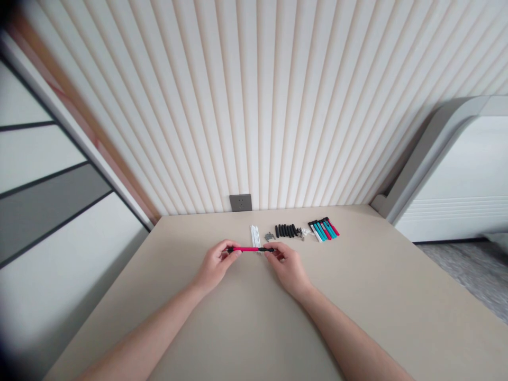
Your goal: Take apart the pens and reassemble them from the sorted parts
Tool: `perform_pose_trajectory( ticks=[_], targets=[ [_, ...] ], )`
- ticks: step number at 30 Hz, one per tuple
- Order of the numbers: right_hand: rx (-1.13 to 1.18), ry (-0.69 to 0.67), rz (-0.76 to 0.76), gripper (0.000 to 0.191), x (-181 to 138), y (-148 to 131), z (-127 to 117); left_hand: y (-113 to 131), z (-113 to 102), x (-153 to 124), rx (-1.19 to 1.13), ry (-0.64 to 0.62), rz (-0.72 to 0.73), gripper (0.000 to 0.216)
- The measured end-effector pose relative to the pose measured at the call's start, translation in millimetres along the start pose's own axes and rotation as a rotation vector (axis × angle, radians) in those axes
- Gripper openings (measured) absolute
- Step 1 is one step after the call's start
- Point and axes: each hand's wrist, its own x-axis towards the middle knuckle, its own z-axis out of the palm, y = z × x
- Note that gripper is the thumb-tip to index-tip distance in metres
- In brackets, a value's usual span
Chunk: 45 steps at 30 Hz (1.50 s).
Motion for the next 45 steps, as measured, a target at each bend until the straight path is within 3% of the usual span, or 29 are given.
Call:
perform_pose_trajectory(
  ticks=[7, 12, 20, 33, 45],
  targets=[
    [-0.037, -0.050, 0.023, 0.042, 0, -4, -1, -2, 1, 1, 0.031, 0.018, 0.079, 0.017],
    [-0.086, -0.095, 0.045, 0.058, -1, -8, -3, -2, 0, 1, 0.026, 0.022, 0.089, 0.017],
    [0.077, -0.184, -0.061, 0.039, -1, -8, -6, 0, -1, 0, -0.012, 0.006, 0.046, 0.020],
    [-0.039, -0.183, -0.233, 0.028, 3, -5, -13, 5, -2, -1, -0.020, -0.032, 0.010, 0.029],
    [-0.158, -0.101, -0.403, 0.028, 1, -8, -12, 2, -1, -1, 0.028, -0.079, -0.048, 0.043]
  ],
)
